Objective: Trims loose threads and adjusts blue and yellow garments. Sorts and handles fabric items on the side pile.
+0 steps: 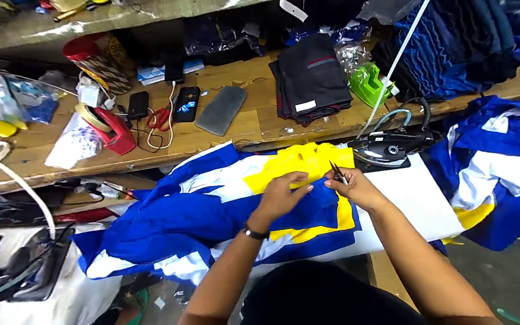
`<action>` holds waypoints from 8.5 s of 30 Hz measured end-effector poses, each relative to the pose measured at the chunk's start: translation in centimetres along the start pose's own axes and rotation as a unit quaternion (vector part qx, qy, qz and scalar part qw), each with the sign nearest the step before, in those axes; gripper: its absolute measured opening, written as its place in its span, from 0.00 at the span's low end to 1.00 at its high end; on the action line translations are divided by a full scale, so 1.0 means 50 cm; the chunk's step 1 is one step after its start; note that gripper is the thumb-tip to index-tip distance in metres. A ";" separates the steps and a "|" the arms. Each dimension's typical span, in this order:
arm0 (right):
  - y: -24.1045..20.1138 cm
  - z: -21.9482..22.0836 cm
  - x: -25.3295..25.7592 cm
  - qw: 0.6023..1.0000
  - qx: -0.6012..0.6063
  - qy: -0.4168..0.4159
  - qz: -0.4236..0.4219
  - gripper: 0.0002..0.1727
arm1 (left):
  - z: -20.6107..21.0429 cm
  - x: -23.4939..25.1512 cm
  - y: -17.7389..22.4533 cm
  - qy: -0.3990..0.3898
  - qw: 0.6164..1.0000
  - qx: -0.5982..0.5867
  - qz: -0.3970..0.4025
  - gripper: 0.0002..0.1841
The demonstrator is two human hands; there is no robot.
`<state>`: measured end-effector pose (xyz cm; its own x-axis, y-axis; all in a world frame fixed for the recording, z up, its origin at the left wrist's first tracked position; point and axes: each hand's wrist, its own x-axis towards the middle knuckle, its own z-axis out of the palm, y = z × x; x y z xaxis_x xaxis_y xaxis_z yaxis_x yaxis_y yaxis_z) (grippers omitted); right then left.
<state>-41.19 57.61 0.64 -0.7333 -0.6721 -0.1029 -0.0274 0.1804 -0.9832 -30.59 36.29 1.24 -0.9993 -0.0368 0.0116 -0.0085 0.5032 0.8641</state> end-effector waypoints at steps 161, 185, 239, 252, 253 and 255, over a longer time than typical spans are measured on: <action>0.069 -0.083 -0.085 0.926 -0.260 0.051 -0.269 0.17 | 0.202 -0.063 0.112 0.280 0.867 -0.366 -0.190 0.03; 0.023 -0.118 -0.045 0.962 -0.221 -0.134 -0.087 0.16 | 0.193 -0.109 0.084 0.220 0.921 -0.290 -0.136 0.05; -0.118 0.410 0.030 0.989 0.052 -0.109 -0.084 0.04 | -0.096 -0.318 -0.039 0.343 0.735 -0.563 -0.159 0.13; -0.129 0.432 -0.014 0.981 0.142 -0.131 0.003 0.23 | -0.127 -0.297 -0.026 0.351 0.841 -0.393 -0.126 0.04; -0.132 0.429 -0.016 0.983 0.131 -0.131 0.002 0.23 | -0.127 -0.299 -0.027 0.350 0.844 -0.389 -0.121 0.04; -0.137 0.422 -0.027 0.978 0.141 -0.155 0.005 0.21 | -0.127 -0.305 -0.032 0.348 0.850 -0.383 -0.100 0.05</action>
<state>-25.69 42.12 4.33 -0.4896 -0.8649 -0.1111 0.2002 0.0126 -0.9797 -15.11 30.55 2.89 -0.7136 -0.6919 -0.1097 0.1174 -0.2726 0.9549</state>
